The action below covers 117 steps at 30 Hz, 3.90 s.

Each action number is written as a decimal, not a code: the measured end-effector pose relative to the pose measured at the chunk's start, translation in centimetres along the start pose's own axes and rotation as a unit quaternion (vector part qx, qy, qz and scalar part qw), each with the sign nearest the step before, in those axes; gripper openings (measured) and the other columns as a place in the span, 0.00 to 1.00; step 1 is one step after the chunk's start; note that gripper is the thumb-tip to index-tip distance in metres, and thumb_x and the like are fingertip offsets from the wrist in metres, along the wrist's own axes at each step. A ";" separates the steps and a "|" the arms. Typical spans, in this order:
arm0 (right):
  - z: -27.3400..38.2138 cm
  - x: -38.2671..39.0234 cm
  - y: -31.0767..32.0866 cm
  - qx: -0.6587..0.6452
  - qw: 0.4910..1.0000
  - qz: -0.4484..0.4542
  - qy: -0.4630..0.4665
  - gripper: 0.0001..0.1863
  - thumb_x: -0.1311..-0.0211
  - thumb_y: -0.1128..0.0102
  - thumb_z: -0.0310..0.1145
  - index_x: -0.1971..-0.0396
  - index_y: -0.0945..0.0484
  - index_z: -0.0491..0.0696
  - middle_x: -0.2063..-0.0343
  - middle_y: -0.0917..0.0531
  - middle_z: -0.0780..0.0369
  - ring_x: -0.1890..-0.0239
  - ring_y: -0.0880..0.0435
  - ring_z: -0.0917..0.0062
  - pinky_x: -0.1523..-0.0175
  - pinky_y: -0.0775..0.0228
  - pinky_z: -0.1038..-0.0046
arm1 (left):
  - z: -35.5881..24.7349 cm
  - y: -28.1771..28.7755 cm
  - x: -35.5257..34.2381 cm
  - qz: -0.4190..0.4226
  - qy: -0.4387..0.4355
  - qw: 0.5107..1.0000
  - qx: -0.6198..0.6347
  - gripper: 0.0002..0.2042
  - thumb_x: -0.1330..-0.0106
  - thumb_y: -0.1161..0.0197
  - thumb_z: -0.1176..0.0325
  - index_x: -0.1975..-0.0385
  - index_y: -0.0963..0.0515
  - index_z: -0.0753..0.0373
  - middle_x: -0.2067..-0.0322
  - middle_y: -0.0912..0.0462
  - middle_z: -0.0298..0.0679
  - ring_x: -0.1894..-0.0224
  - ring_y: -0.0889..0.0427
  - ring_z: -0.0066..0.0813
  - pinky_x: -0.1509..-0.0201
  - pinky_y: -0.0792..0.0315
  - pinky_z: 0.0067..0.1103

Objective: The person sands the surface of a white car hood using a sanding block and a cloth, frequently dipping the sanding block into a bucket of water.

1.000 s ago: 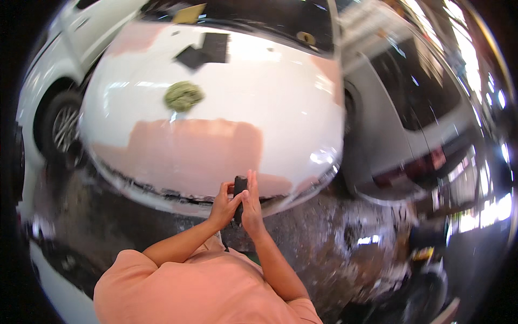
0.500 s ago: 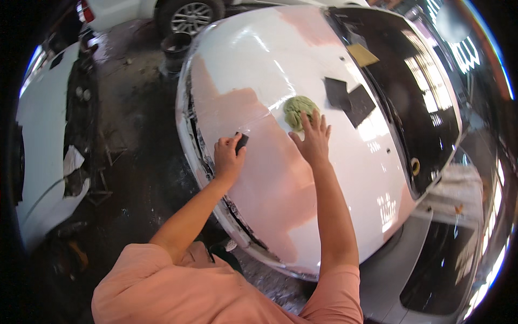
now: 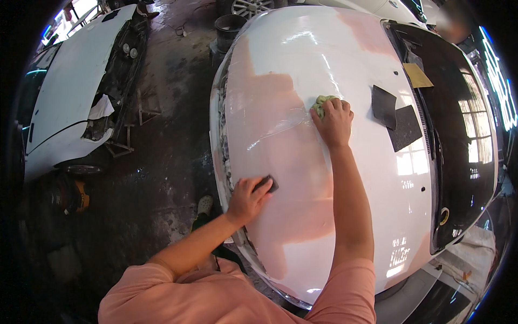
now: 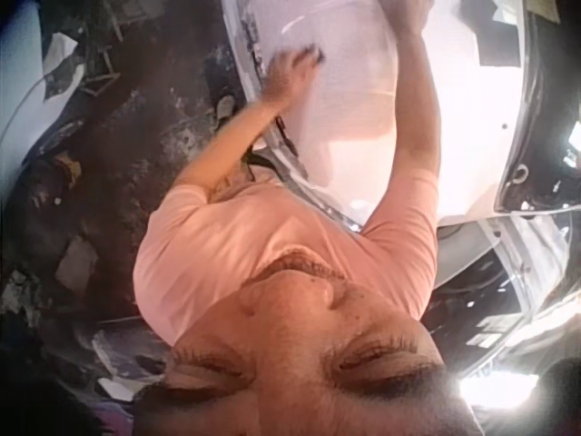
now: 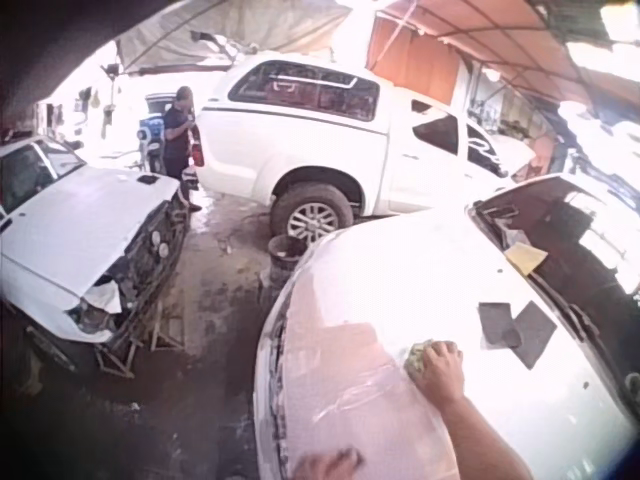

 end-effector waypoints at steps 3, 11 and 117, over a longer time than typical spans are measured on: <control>0.7 -0.7 -0.2 0.005 1.000 -0.019 0.015 0.19 0.36 0.27 0.47 0.54 0.16 0.49 0.44 0.17 0.60 0.35 0.27 0.56 0.35 0.33 0.51 | 5.9 0.0 -10.1 -0.051 0.034 0.997 -0.039 0.22 0.31 0.27 0.64 0.37 0.17 0.56 0.46 0.19 0.45 0.45 0.21 0.49 0.37 0.26 0.40; -2.3 3.0 1.8 0.003 0.999 0.031 -0.011 0.24 0.36 0.27 0.50 0.48 0.18 0.51 0.36 0.23 0.58 0.29 0.31 0.54 0.27 0.40 0.49 | 2.7 -1.0 -5.7 0.013 0.026 0.999 0.014 0.22 0.32 0.27 0.64 0.38 0.17 0.55 0.44 0.19 0.44 0.45 0.20 0.50 0.35 0.27 0.39; -2.3 2.8 0.8 0.023 0.996 -0.016 -0.079 0.26 0.30 0.34 0.51 0.37 0.21 0.56 0.31 0.26 0.60 0.25 0.34 0.57 0.22 0.42 0.52 | 14.5 3.8 -18.6 -0.047 0.060 0.995 -0.060 0.17 0.31 0.29 0.67 0.43 0.16 0.60 0.48 0.15 0.48 0.44 0.19 0.49 0.36 0.28 0.38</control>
Point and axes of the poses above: each hand's wrist, its own x-axis away from the middle knuckle, its own y-axis out of the back of the hand, z = x × y, the point moved 8 cm from there along -x, towards the middle knuckle
